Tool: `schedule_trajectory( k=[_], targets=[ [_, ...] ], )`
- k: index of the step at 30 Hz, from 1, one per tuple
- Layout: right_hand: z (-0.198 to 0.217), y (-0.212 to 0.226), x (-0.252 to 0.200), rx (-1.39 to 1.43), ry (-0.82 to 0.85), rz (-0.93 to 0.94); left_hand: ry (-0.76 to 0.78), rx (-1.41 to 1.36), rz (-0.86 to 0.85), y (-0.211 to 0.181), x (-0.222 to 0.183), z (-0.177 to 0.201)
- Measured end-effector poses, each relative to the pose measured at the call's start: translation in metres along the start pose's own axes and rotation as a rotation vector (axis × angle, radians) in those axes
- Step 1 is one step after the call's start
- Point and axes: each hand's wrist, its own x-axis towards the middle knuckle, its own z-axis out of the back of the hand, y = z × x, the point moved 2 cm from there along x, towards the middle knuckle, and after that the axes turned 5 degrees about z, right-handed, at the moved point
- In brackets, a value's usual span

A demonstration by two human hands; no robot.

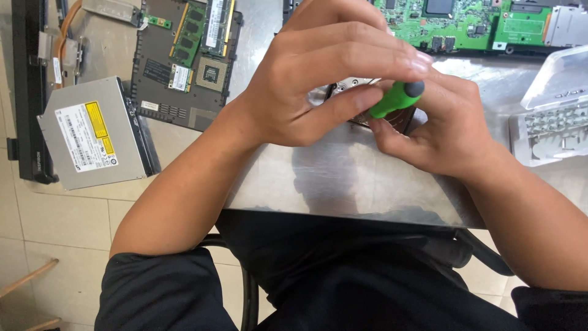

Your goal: A person uses a precision screwdriver to remove or install screws on a laptop hard drive at a repair bench.

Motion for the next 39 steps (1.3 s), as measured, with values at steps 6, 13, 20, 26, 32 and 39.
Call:
schedule_trajectory(
  k=[6, 13, 20, 26, 32, 39],
  targets=[
    [-0.001, 0.006, 0.006, 0.048, 0.015, 0.001, 0.016, 0.034, 0.064, -0.002, -0.002, 0.004],
    [-0.004, 0.009, 0.012, 0.024, 0.01, -0.007, -0.003, -0.04, 0.052, -0.007, 0.002, 0.007],
    [-0.003, 0.002, 0.002, 0.026, -0.02, -0.007, 0.029, 0.032, 0.034, -0.002, -0.001, 0.001],
    [0.003, 0.011, 0.015, 0.063, -0.005, 0.038, 0.046, -0.031, 0.07, -0.004, 0.004, 0.0],
    [0.003, 0.004, 0.005, -0.02, -0.021, 0.031, 0.076, -0.023, 0.061, 0.001, -0.001, -0.006],
    [0.002, 0.008, 0.01, -0.001, -0.004, 0.067, 0.063, 0.012, 0.082, 0.002, -0.001, -0.004]
  ],
)
